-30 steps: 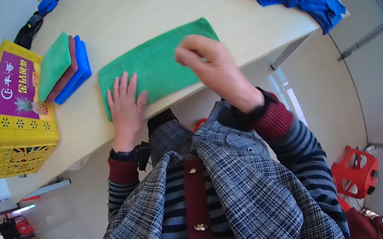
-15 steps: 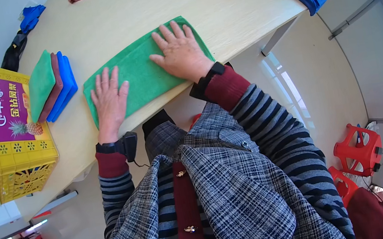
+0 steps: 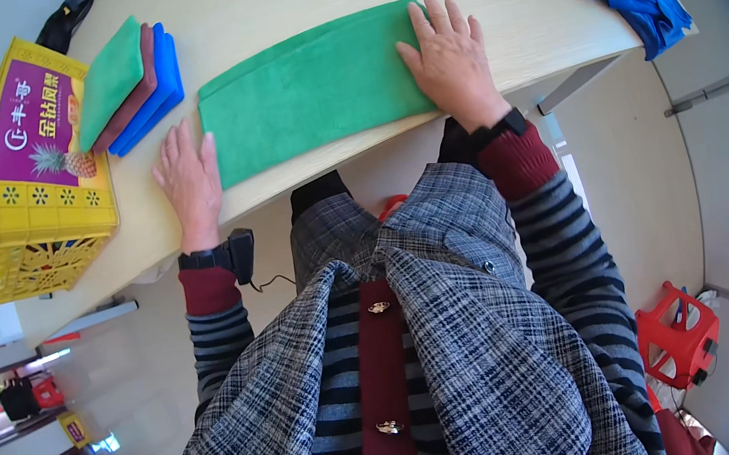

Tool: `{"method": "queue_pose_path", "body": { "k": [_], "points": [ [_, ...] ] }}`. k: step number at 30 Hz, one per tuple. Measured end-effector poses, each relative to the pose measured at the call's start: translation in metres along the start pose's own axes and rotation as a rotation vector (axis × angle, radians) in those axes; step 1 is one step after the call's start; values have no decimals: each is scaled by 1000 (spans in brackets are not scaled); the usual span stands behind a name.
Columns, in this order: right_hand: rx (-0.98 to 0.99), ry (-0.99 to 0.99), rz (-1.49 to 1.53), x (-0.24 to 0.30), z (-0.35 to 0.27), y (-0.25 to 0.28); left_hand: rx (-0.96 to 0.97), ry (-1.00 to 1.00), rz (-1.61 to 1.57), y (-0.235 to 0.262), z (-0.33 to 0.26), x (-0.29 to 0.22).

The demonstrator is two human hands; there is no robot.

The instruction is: Fold several colored cloths into rectangular shapes and stack them on a table.

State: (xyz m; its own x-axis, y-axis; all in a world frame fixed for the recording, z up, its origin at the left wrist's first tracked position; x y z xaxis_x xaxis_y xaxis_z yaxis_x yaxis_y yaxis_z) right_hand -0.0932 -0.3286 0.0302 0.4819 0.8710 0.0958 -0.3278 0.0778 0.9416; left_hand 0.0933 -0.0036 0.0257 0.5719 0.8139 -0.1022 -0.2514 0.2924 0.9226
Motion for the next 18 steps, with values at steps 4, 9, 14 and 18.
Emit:
{"method": "queue_pose_path", "body": {
  "k": [4,9,14,18],
  "points": [
    [-105,95,53,32,-28,26,-5,11,-161,22,-30,6],
    [-62,170,155,54,-32,15,-124,52,-515,31,-54,-1],
    [-31,175,115,52,-31,9,-157,17,-455,31,-53,-7],
    [-23,195,89,43,-27,11,-208,-89,-250,38,-51,-20]
  ]
}}
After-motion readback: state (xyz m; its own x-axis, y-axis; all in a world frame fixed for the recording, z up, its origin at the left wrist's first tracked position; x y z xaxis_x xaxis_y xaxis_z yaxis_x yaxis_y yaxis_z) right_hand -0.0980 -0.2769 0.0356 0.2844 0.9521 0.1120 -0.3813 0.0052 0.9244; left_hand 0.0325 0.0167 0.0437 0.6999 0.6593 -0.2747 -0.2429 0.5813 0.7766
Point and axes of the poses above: each hand's wrist, its own z-axis towards the middle knuckle, its own y-axis out of the back of the hand, x = y × z, the point moved 10 cm from there along z, towards the middle knuckle, and after that the axes turned 1 degree about y, right-handed, at the moved point
